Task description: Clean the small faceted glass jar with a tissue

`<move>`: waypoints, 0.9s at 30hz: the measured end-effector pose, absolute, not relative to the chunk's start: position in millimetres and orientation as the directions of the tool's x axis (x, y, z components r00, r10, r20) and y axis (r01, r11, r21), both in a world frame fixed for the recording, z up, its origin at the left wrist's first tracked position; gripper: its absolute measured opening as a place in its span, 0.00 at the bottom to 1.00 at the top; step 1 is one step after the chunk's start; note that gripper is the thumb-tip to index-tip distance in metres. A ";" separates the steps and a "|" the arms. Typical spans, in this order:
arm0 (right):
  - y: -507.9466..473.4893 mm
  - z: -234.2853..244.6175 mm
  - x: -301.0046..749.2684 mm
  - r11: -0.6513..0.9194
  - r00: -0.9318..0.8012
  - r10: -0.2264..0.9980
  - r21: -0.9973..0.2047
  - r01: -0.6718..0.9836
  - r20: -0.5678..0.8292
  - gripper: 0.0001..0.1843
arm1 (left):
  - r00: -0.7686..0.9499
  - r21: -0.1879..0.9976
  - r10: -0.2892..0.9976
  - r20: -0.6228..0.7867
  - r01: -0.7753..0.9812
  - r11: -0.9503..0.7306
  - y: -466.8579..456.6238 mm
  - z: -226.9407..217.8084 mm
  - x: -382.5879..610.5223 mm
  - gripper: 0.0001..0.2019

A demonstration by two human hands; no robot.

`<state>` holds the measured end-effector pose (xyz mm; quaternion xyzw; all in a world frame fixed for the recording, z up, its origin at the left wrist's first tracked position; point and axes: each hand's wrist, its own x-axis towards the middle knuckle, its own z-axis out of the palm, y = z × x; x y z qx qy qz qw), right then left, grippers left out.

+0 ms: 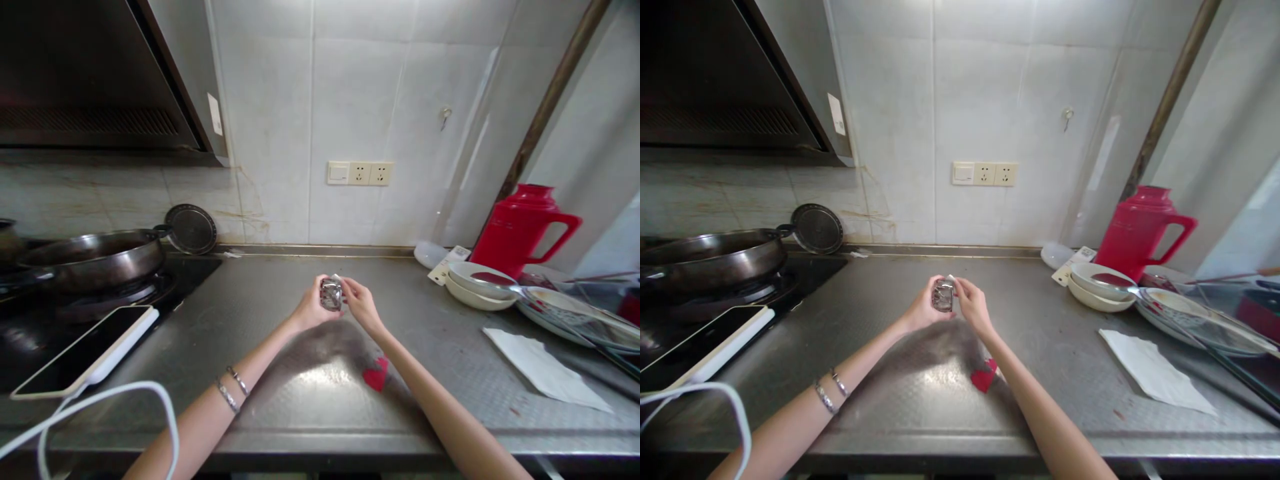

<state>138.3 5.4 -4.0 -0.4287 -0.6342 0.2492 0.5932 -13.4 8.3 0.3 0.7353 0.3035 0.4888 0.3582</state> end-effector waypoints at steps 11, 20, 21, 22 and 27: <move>-13.6 6.0 136.7 0.765 -0.057 0.512 -0.424 0.484 0.857 0.14 | 0.273 0.805 0.807 0.523 0.151 -0.573 10.0 -3.8 -11.4 0.39; -3.2 -1.2 141.7 0.728 -0.002 0.546 -0.473 0.496 0.838 0.13 | 0.295 0.812 0.804 0.516 0.129 -0.569 9.0 -6.2 -11.6 0.39; -3.3 -1.6 141.7 0.723 0.007 0.550 -0.479 0.498 0.835 0.12 | 0.297 0.813 0.805 0.513 0.132 -0.567 9.0 -6.4 -11.4 0.39; -4.2 -1.6 141.4 0.721 0.010 0.549 -0.480 0.500 0.836 0.12 | 0.296 0.813 0.807 0.511 0.140 -0.566 9.2 -6.6 -11.2 0.39; -13.9 1.2 137.5 0.751 -0.032 0.519 -0.437 0.496 0.854 0.12 | 0.249 0.798 0.824 0.508 0.225 -0.560 11.9 -7.4 -12.1 0.38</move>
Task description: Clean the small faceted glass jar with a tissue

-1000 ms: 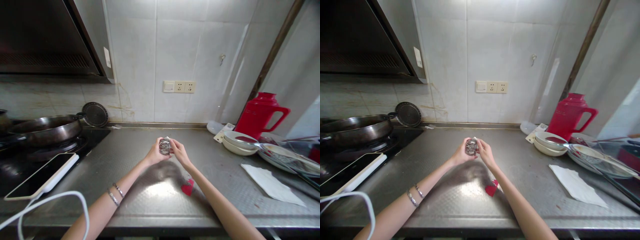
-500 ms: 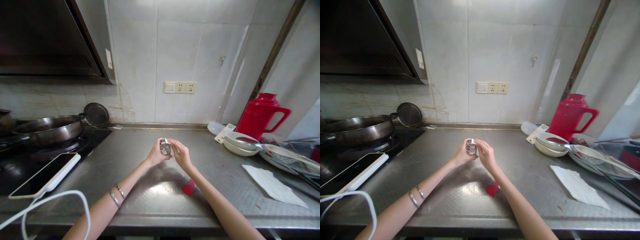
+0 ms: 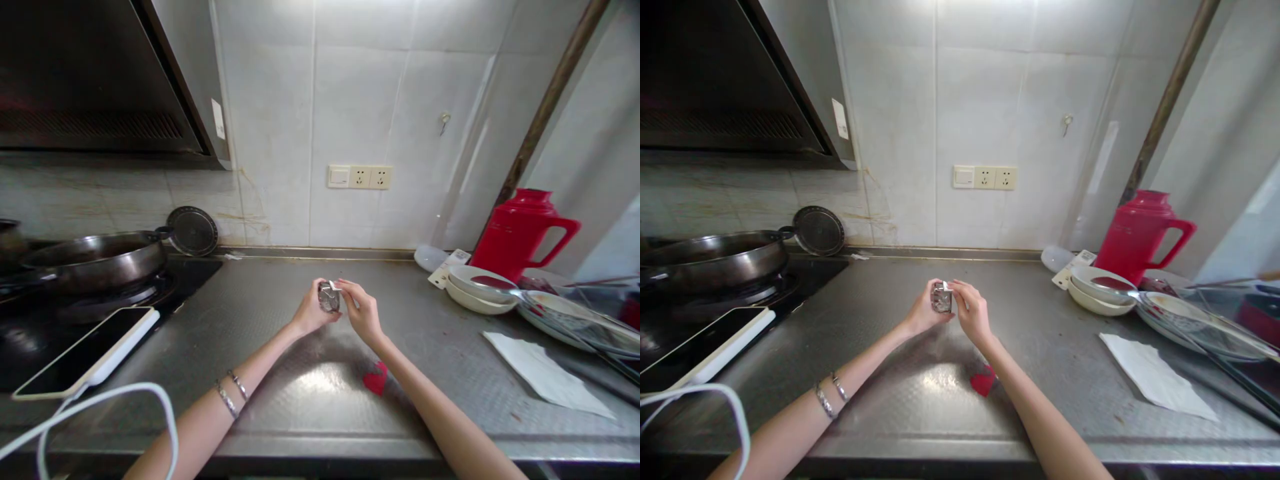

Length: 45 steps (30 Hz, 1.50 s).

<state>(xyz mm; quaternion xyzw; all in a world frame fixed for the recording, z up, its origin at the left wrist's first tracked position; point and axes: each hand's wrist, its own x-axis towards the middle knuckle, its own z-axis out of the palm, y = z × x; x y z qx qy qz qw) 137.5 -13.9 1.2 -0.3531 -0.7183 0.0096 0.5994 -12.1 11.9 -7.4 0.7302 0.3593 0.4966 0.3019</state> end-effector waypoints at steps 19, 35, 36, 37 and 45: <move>-12.2 1.6 137.6 0.764 -0.059 0.485 -0.390 0.513 0.873 0.13 | 0.257 0.777 0.817 0.517 0.259 -0.573 10.7 -8.5 -12.1 0.38; -16.3 3.9 132.4 0.780 -0.165 0.466 -0.315 0.541 0.869 0.15 | 0.319 0.711 0.749 0.581 0.249 -0.658 11.6 -11.9 -11.5 0.35; -15.3 3.7 132.7 0.773 -0.151 0.480 -0.335 0.539 0.864 0.15 | 0.326 0.702 0.742 0.586 0.253 -0.666 11.4 -12.5 -11.2 0.36; -14.4 3.5 133.0 0.766 -0.136 0.496 -0.358 0.535 0.858 0.15 | 0.333 0.697 0.739 0.586 0.260 -0.669 11.2 -13.3 -11.0 0.37; -19.6 7.8 130.9 0.774 -0.233 0.475 -0.278 0.568 0.848 0.14 | 0.340 0.684 0.732 0.590 0.271 -0.677 9.4 -14.1 -11.4 0.38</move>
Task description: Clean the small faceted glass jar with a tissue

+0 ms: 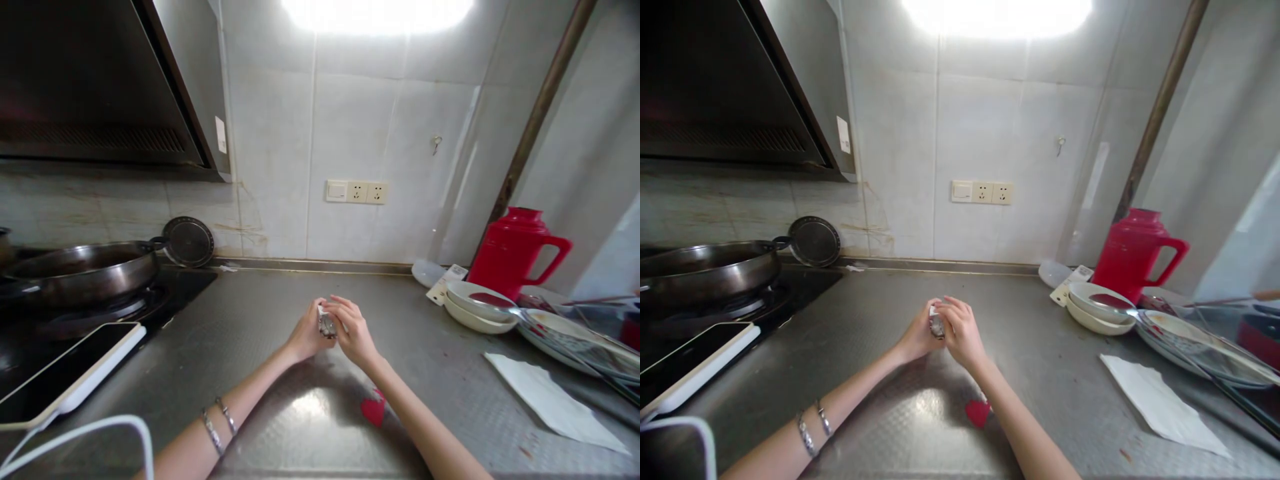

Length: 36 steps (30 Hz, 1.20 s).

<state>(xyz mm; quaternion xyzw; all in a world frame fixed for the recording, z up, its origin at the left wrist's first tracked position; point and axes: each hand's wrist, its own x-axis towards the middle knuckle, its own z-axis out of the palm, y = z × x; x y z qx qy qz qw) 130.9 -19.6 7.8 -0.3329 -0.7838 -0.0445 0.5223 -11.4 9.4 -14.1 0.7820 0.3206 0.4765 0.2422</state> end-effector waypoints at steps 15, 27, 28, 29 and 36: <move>-21.9 14.6 133.4 0.767 -0.301 0.437 -0.177 0.617 0.847 0.14 | 0.330 0.702 0.754 0.568 0.284 -0.653 12.0 -18.4 -11.0 0.39; -22.4 16.4 133.9 0.763 -0.290 0.418 -0.160 0.627 0.861 0.14 | 0.306 0.684 0.718 0.625 0.229 -0.693 11.5 -16.4 -11.7 0.35; -22.5 16.8 134.3 0.765 -0.308 0.412 -0.142 0.628 0.858 0.14 | 0.302 0.686 0.719 0.626 0.226 -0.692 11.6 -16.4 -11.8 0.35; -21.8 16.7 134.9 0.764 -0.312 0.411 -0.136 0.631 0.857 0.14 | 0.299 0.686 0.719 0.628 0.224 -0.693 11.5 -16.3 -11.9 0.35; -13.2 11.3 144.7 0.729 -0.206 0.422 -0.195 0.656 0.883 0.16 | 0.306 0.664 0.713 0.630 0.263 -0.700 10.7 -15.7 -11.6 0.39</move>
